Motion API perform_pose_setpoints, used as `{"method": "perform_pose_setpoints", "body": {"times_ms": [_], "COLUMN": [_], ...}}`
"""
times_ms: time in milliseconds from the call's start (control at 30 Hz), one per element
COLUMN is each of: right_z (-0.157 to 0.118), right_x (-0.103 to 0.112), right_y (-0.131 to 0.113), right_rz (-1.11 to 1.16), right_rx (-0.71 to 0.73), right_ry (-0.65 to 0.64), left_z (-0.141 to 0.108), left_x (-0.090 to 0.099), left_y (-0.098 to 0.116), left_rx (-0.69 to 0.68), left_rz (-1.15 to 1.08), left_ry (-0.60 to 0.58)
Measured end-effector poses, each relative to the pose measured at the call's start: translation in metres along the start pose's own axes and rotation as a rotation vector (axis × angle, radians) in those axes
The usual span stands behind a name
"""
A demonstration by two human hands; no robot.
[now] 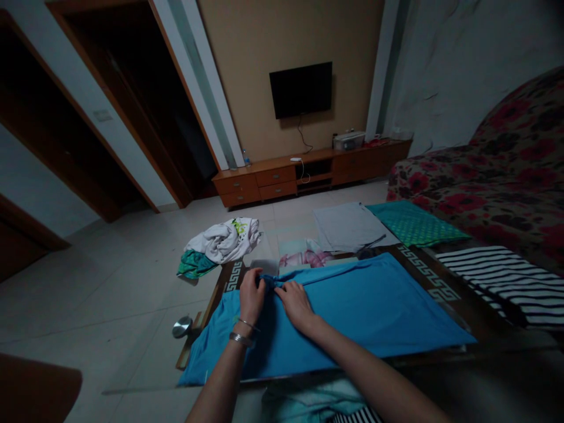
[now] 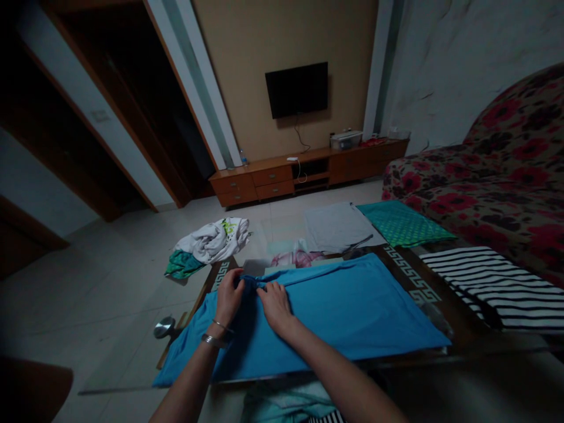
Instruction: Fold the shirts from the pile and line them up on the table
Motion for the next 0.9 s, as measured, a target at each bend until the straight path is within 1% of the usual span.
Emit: {"method": "perform_pose_setpoints", "body": {"times_ms": [133,233,400,500,600,667,767,900], "right_z": [0.014,0.022,0.029,0.03,0.028,0.029,0.033,0.042], "right_x": [-0.006,-0.008,-0.013,-0.017,-0.018,-0.017,-0.013,-0.007], "right_y": [0.006,0.01,0.016,0.023,0.03,0.035,0.042,0.046], "right_rz": [-0.027,-0.009,-0.025,-0.003,0.046,0.062,0.061,0.029], "right_rx": [-0.076,-0.106,-0.088,-0.039,0.019,0.033,-0.004,-0.05], "right_ry": [0.025,0.047,0.051,0.037,0.049,0.052,0.04,0.027], "left_z": [-0.005,-0.014,-0.032,-0.04,-0.046,-0.051,-0.061,-0.074], "left_x": [0.002,0.0,-0.017,-0.03,-0.041,-0.047,-0.053,-0.057], "left_y": [0.006,0.011,0.013,0.011,0.008,0.006,0.0,-0.007], "left_rx": [-0.048,-0.091,-0.14,-0.14,-0.123,-0.114,-0.125,-0.178], "left_rz": [-0.003,-0.017,-0.031,-0.032,-0.055,-0.062,-0.046,0.013], "left_ry": [0.001,-0.062,-0.224,-0.277,-0.296,-0.311,-0.323,-0.288]}}
Point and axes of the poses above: each hand's wrist, its own z-axis towards the middle knuckle, its own x-axis out of the back of the hand, y = z × x, the point moved 4 cm from there along z, towards the middle knuckle, and after that the axes turned 7 degrees about x, right-handed, at the moved point
